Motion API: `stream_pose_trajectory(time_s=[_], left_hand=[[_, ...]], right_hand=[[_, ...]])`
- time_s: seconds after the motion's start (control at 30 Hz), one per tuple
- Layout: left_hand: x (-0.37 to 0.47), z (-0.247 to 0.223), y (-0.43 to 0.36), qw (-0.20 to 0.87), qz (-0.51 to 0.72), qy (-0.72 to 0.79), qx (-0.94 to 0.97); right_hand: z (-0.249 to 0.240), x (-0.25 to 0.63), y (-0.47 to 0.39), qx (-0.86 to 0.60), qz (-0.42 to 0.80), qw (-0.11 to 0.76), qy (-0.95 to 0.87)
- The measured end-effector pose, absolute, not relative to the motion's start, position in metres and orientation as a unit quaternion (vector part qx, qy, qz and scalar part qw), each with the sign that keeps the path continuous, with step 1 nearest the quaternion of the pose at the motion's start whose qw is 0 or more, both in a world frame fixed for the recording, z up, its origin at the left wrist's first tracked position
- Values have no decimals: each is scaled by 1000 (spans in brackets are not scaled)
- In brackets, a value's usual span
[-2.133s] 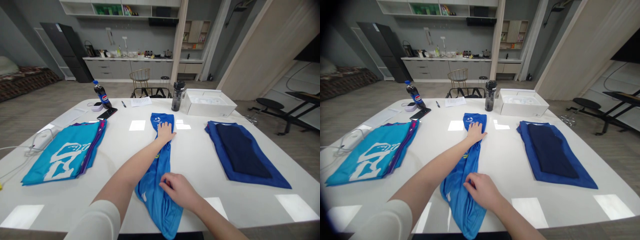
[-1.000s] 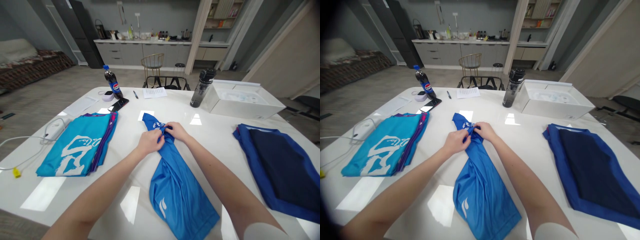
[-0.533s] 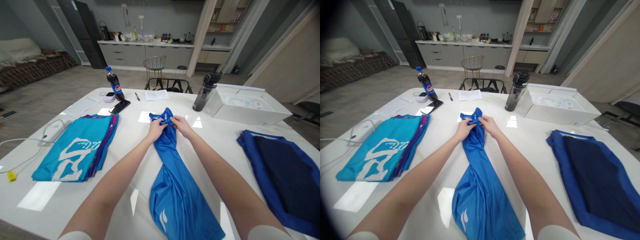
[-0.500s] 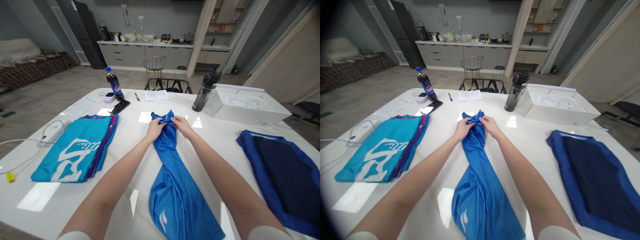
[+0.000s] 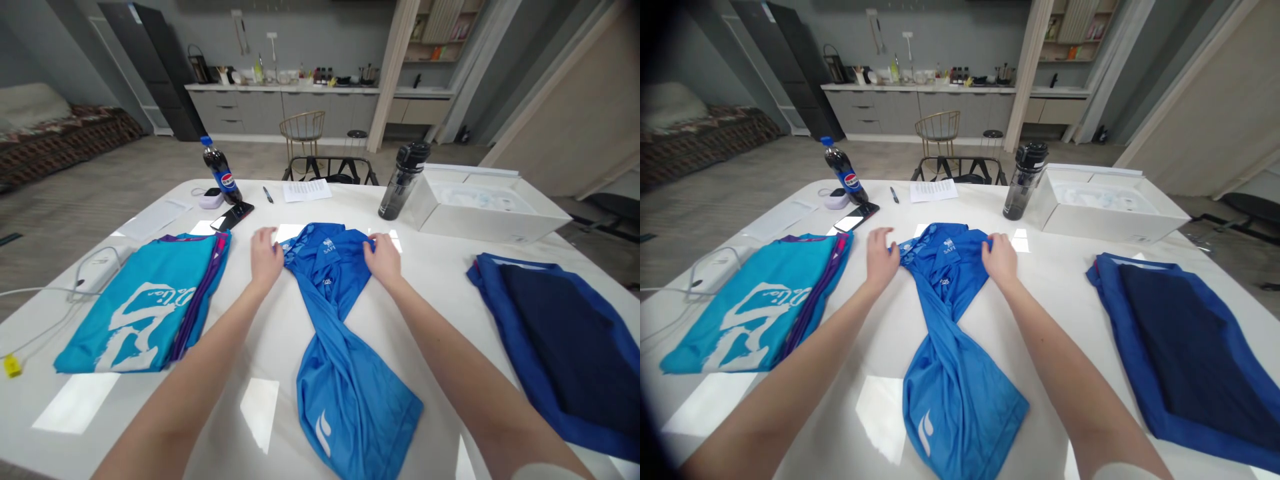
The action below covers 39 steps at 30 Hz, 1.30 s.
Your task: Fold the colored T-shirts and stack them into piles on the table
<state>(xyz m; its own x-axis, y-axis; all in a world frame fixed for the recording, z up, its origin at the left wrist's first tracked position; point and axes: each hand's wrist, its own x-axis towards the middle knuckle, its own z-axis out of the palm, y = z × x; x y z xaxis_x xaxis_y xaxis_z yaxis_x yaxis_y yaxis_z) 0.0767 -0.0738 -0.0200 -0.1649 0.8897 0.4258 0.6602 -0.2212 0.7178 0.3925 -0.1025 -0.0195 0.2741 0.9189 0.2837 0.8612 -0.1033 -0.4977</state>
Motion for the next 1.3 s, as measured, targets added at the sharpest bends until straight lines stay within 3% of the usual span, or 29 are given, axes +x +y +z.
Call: stream_pose_trajectory(time_s=[0.1,0.23,0.33,0.47,0.57,0.67,0.87,1.03,1.13,1.3], left_hand=[[106,-18,-85,147,275,540,781],[122,-29,-81,134,192,566,790],[105,-39,-71,97,173,625,755],[74,-45,-60,82,155,683,709],[63,-47,-54,83,136,692,704],[62,-44,-50,85,127,696,701],[67,-29,-52,53,114,685,718],[93,-29,-44,164,158,494,839],[110,-38,-37,200,184,514,814],[108,-46,-42,164,131,594,777]], right_hand=[[-20,339,-98,-707,120,261,-646],[-25,301,-84,-720,127,220,-646],[-26,318,-79,-688,179,278,-646],[-24,403,-94,-648,275,367,-608],[-27,485,-114,-732,237,380,-514],[-30,542,-134,-822,144,301,-461],[-18,514,-149,-843,-77,191,-497],[-16,448,-126,-742,15,186,-644],[-21,442,-105,-775,32,191,-602],[-26,472,-85,-822,46,136,-552]])
